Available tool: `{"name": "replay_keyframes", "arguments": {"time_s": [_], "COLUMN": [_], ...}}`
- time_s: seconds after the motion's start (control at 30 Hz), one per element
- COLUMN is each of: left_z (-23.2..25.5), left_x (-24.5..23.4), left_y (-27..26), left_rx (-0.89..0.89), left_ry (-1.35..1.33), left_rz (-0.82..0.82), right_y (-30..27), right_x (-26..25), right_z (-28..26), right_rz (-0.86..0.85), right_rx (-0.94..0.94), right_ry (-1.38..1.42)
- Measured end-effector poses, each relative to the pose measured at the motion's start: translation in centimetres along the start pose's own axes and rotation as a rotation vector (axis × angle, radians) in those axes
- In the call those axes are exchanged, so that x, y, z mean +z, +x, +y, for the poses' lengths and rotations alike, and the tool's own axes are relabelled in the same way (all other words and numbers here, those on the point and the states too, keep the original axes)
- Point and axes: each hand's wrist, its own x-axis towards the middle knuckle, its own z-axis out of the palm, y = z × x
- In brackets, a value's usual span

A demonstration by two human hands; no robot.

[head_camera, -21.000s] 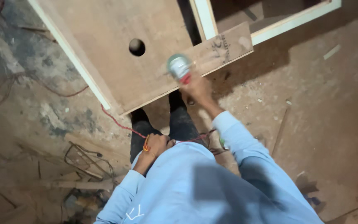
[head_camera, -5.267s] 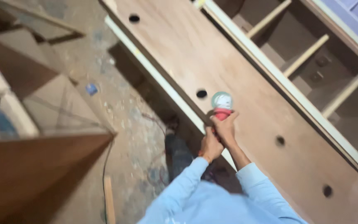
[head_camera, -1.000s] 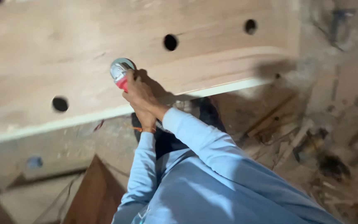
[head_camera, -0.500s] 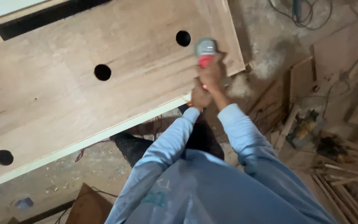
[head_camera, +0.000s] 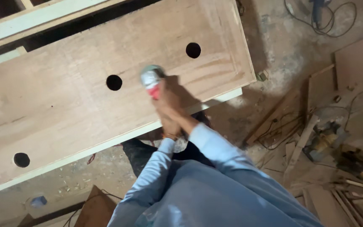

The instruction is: The person uses a handheld power sander to smooth the surface of a large wooden board. They move the sander across the board's surface and along its edges, occasionally pausing to wipe away dust with their hand.

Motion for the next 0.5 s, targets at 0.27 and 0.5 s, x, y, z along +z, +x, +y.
{"name": "replay_keyframes", "arguments": {"time_s": [0.27, 0.5], "left_z": [4.8, 11.0], "left_x": [1.3, 12.5], "left_y": [1.9, 11.1], "left_rx": [-0.267, -0.039], "left_ry": [-0.193, -0.115], "left_rz": [-0.244, -0.555], "right_y": [-0.2, 3.2], "right_x": [-3.5, -14.7], "right_z": [5.5, 15.9], "right_rz": [0.155, 0.789], "right_rx": [0.292, 0.510], "right_ry": [0.071, 0.141]}}
